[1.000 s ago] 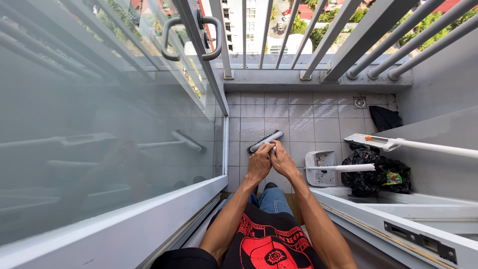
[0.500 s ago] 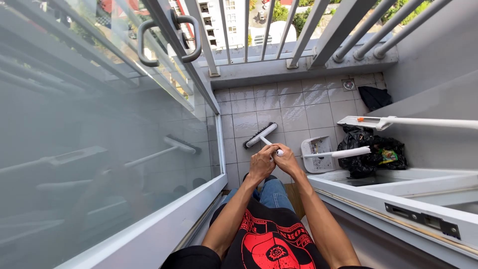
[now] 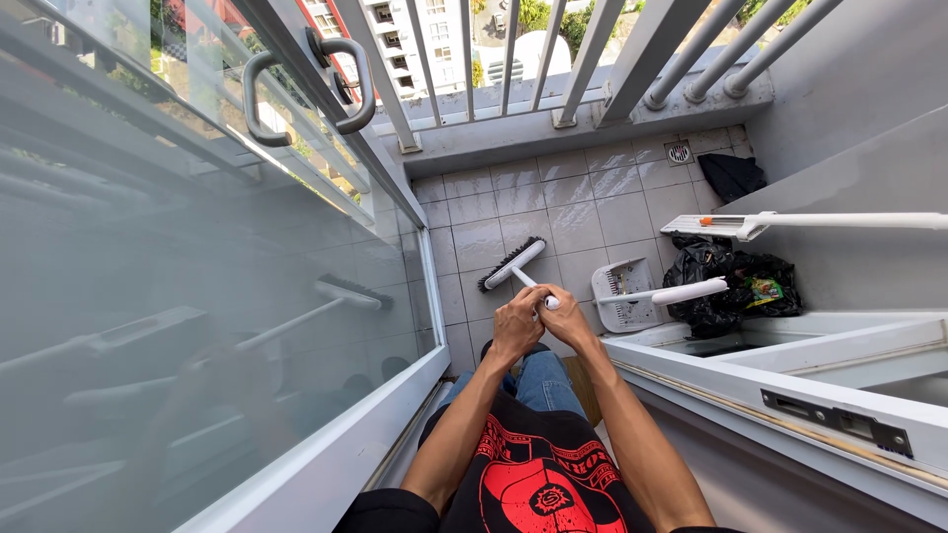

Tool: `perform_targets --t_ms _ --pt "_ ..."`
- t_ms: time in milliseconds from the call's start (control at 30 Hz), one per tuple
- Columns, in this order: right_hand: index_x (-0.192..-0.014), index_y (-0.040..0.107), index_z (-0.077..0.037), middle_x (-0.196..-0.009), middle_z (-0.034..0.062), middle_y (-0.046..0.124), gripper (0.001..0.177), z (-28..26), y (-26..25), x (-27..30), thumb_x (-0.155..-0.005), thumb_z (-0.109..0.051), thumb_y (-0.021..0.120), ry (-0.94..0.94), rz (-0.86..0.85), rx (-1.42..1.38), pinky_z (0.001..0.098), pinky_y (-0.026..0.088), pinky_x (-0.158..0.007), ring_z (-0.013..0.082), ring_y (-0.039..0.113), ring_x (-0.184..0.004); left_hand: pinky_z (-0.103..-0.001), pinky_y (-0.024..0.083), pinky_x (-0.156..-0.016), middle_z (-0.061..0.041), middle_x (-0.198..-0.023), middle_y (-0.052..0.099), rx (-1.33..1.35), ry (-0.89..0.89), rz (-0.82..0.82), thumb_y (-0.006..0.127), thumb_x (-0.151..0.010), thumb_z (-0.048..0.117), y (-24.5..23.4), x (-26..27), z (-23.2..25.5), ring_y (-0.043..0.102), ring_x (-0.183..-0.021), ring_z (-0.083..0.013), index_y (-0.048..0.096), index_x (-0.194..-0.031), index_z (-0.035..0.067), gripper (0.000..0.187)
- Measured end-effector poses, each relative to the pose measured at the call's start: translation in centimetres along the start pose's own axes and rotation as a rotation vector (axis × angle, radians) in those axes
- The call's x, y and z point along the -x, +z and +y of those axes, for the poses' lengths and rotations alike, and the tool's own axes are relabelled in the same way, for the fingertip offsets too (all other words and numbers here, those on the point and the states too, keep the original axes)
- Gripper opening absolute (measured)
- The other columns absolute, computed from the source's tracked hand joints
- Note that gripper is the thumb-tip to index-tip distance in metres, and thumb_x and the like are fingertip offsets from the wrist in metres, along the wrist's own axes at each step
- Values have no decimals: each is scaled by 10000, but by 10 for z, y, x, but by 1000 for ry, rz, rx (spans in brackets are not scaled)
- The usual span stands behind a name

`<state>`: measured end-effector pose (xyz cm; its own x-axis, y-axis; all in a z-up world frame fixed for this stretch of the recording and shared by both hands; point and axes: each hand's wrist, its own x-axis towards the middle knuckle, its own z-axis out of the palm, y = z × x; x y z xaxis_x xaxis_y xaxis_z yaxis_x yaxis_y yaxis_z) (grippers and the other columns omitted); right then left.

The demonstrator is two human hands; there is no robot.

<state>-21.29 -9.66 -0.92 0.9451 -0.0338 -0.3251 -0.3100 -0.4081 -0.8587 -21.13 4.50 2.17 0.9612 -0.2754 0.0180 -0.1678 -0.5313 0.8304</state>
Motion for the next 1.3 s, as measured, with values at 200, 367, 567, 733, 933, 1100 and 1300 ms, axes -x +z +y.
perform_targets --t_ms 200,367,567,733,933,1100,1300 --pt "-1224 669 -25 -963 135 749 328 -2 2 -7 -932 -173 647 1 -5 -18 316 568 -728 169 710 -851 -437 585 -774 -95 -1138 726 -16 70 54 642 -818 49 7 -5 -16 728 -881 -349 693 -1184 105 374" --pt "-1251 656 -15 -1024 149 744 343 -6 3 -13 -936 -152 657 15 50 -47 325 564 -767 198 712 -905 -476 558 -847 -171 -1177 672 78 55 -49 624 -893 35 -3 -14 0 689 -991 -415 633 -1255 54 363" --pt "-1277 643 -4 -1129 175 738 375 -13 -11 -7 -914 -101 657 -37 147 -68 334 564 -844 234 724 -1012 -456 573 -880 -193 -1213 647 228 134 -90 611 -839 -45 -2 -24 13 686 -1051 -412 599 -1264 24 431" --pt "-1294 641 -29 -1063 173 750 395 -53 -41 10 -903 -87 639 34 165 -61 334 569 -796 220 735 -937 -444 569 -885 -193 -1213 659 254 133 -167 576 -836 -74 4 -33 27 683 -1063 -403 604 -1268 9 441" --pt "-1315 631 -54 -885 149 737 406 -67 -68 24 -911 -89 608 87 178 -63 337 567 -706 189 717 -786 -435 535 -917 -218 -1161 671 335 221 -211 564 -797 -102 17 -42 40 675 -1079 -392 590 -1269 -27 478" --pt "-1275 656 -62 -909 136 741 381 -35 -71 20 -897 -101 624 74 146 -60 327 573 -716 178 715 -796 -437 540 -903 -219 -1125 670 370 151 -270 526 -776 -113 31 -38 40 682 -1034 -393 592 -1236 -14 475" --pt "-1184 678 -31 -962 142 744 351 36 -46 12 -845 -123 669 66 167 -75 335 551 -758 192 707 -873 -509 522 -879 -200 -1216 667 284 143 -281 526 -819 -98 44 -23 29 637 -1107 -469 554 -1257 48 463"
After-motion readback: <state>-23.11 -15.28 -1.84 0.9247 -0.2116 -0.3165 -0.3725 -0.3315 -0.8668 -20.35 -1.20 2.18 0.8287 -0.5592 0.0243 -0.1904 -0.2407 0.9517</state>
